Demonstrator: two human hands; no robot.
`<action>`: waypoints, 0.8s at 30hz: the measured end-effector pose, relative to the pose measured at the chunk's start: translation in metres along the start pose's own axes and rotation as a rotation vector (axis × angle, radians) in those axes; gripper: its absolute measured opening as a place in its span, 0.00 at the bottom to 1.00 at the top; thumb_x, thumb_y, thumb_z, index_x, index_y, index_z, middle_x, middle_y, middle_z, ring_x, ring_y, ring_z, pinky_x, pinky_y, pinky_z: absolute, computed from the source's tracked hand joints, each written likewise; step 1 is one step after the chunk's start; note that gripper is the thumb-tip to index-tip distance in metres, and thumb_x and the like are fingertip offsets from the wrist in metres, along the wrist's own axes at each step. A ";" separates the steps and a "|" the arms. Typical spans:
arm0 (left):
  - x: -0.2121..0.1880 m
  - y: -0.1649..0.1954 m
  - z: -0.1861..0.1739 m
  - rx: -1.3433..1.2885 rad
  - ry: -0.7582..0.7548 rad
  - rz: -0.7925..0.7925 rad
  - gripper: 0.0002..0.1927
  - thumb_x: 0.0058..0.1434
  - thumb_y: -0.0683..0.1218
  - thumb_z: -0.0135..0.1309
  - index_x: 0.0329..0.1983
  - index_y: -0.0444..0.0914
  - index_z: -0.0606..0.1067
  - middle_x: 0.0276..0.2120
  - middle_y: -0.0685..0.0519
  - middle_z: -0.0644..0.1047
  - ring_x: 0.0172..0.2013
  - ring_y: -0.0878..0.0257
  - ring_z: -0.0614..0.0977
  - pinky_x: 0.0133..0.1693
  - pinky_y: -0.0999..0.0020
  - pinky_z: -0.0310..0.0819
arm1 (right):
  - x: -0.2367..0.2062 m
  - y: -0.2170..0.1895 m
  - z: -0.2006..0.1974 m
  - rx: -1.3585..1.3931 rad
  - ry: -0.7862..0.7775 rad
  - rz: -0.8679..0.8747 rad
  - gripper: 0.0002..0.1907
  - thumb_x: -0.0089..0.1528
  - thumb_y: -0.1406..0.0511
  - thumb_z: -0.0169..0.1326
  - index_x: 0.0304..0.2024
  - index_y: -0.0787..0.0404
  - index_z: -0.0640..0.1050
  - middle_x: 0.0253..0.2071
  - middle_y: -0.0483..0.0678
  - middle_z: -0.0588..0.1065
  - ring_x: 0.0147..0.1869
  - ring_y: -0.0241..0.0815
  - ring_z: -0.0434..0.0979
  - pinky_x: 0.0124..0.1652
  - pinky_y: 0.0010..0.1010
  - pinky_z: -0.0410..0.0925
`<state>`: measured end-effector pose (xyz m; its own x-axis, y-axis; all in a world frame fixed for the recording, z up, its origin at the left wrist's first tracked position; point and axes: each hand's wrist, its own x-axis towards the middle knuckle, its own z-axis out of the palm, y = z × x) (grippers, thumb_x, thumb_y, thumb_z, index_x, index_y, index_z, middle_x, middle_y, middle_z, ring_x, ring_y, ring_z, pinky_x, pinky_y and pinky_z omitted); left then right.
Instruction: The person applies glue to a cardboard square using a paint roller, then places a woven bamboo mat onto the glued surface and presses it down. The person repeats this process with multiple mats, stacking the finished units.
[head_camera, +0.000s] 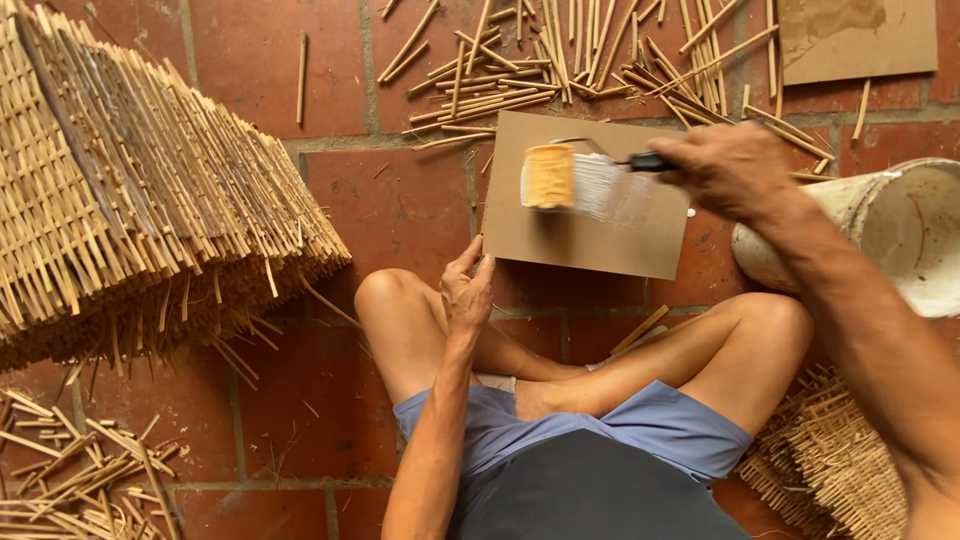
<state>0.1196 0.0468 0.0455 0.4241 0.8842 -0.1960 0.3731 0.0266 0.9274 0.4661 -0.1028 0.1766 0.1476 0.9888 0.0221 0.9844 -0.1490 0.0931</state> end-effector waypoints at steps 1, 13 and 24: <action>0.000 0.000 0.000 -0.009 0.004 0.013 0.22 0.63 0.46 0.59 0.61 0.38 0.77 0.48 0.43 0.82 0.49 0.56 0.81 0.54 0.64 0.73 | -0.009 0.016 -0.005 -0.068 -0.085 0.050 0.15 0.67 0.50 0.56 0.54 0.43 0.80 0.30 0.44 0.75 0.30 0.44 0.75 0.30 0.37 0.68; 0.005 -0.004 -0.002 0.007 -0.011 -0.004 0.22 0.62 0.47 0.59 0.60 0.39 0.78 0.47 0.43 0.82 0.49 0.56 0.82 0.54 0.63 0.74 | 0.008 0.023 0.022 -0.047 -0.058 0.124 0.17 0.69 0.51 0.57 0.58 0.42 0.80 0.29 0.44 0.73 0.27 0.41 0.72 0.27 0.34 0.65; 0.002 0.008 -0.005 -0.002 -0.011 -0.024 0.22 0.61 0.48 0.59 0.59 0.39 0.78 0.49 0.43 0.82 0.50 0.55 0.82 0.54 0.62 0.74 | -0.052 0.098 -0.004 -0.235 -0.340 0.235 0.21 0.69 0.46 0.51 0.63 0.33 0.77 0.28 0.43 0.71 0.26 0.38 0.70 0.26 0.32 0.67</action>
<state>0.1186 0.0509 0.0539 0.4241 0.8781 -0.2216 0.3818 0.0485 0.9230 0.5549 -0.1687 0.1886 0.4248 0.8689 -0.2539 0.8783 -0.3276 0.3483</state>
